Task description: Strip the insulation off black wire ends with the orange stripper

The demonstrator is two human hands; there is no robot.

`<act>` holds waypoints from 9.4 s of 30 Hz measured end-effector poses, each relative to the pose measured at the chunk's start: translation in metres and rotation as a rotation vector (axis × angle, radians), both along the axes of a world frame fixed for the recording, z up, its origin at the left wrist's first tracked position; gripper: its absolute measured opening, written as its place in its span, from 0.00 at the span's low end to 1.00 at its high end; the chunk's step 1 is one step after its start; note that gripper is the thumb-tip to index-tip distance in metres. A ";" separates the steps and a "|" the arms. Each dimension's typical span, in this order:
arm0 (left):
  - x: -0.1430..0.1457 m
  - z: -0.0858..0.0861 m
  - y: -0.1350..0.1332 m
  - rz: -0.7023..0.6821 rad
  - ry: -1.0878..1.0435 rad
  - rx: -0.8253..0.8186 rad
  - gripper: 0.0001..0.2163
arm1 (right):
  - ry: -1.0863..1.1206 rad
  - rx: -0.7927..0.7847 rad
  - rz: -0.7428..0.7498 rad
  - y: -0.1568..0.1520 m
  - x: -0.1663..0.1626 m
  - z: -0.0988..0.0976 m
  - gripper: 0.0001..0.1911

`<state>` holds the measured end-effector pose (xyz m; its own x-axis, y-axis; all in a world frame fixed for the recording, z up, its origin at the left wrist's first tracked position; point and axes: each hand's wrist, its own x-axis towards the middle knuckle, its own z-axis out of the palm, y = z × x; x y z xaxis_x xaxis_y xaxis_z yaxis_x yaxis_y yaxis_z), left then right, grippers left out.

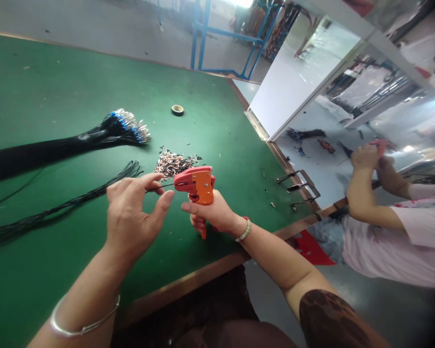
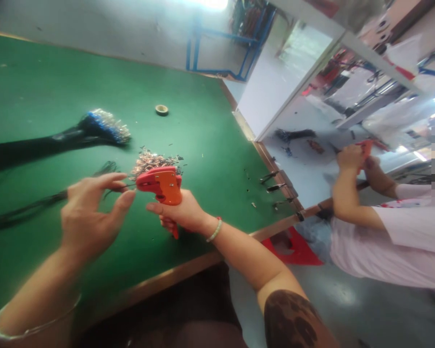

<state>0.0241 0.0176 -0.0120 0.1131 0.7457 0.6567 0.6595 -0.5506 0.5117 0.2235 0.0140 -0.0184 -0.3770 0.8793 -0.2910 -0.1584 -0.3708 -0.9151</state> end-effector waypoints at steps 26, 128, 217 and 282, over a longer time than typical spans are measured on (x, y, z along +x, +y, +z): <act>0.005 -0.003 0.000 -0.178 -0.057 -0.099 0.04 | 0.120 0.295 -0.213 0.013 0.015 0.002 0.19; -0.010 0.004 0.002 0.015 -0.076 -0.157 0.10 | 0.060 0.141 0.428 0.015 0.029 -0.005 0.27; 0.003 0.005 -0.007 -0.003 -0.088 -0.275 0.09 | 0.115 0.263 -0.090 0.016 0.021 -0.004 0.15; 0.003 0.013 -0.012 0.217 -0.104 -0.120 0.10 | 0.292 0.034 0.408 0.016 0.033 -0.009 0.28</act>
